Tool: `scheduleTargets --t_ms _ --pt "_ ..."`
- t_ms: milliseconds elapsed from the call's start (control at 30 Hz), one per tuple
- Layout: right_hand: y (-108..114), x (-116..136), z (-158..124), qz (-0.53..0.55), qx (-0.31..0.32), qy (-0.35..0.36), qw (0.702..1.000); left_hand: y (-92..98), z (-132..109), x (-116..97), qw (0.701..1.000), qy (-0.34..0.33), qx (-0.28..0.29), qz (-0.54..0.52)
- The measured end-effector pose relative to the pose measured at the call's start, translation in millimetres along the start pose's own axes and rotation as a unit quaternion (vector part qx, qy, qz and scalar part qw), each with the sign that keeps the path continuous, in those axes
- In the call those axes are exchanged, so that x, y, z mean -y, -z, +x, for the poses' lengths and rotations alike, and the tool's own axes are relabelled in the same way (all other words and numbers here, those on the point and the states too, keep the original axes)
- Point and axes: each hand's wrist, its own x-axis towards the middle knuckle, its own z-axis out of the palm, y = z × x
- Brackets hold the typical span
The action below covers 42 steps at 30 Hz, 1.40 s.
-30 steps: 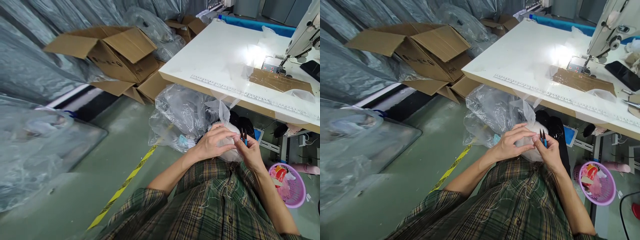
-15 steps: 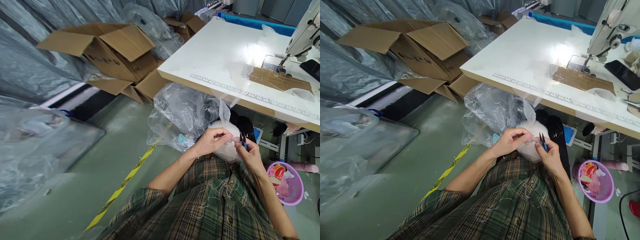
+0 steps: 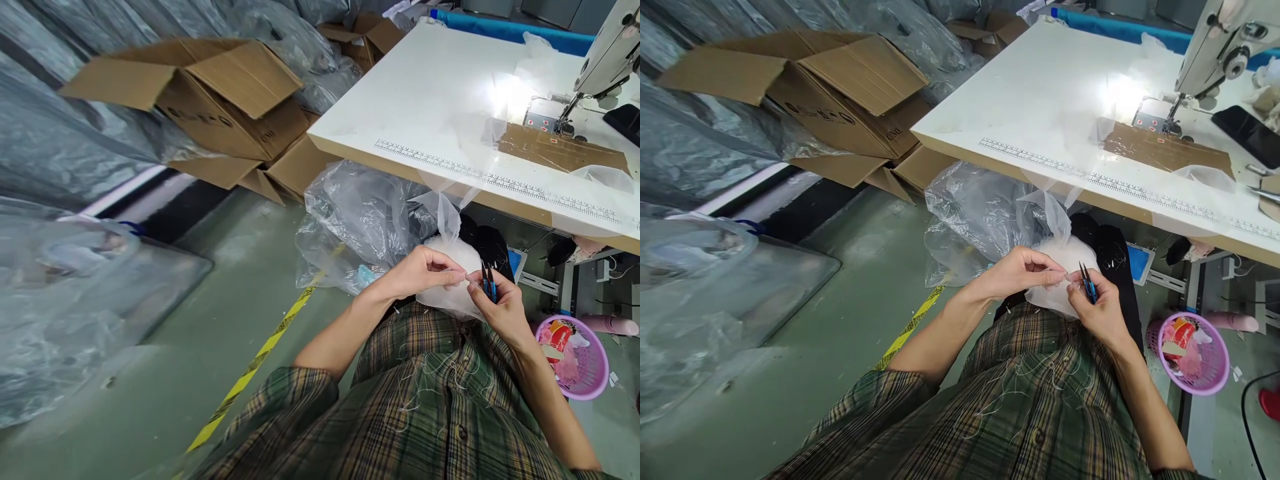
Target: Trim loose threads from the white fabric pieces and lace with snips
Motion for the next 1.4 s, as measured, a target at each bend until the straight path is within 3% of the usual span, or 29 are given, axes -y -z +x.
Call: scheduleTargets --t_ms 400,767,900,1033,1200,1400 --pt "18 8 -4 -0.155 0.111 0.043 0.981 -2.3 -2 -11 0.998 0.059 0.022 -0.015" --pt "13 19 -5 -0.261 0.084 0.078 0.958 -5.1 -2 -11 0.999 0.026 0.023 0.040" --pt "12 9 -6 -0.235 0.069 0.038 0.969 -6.3 -3 -7 0.998 0.027 0.029 0.039" --pt "15 -1 -5 -0.137 0.021 -0.016 0.990 -6.3 -3 -5 0.998 0.038 0.027 0.038" --pt "13 3 -9 -0.052 0.082 0.007 0.995 -5.6 -6 -6 0.997 0.040 0.054 0.047" --pt "12 6 -15 -0.105 0.071 0.024 0.992 -3.5 -8 -6 0.997 0.026 0.055 0.044"
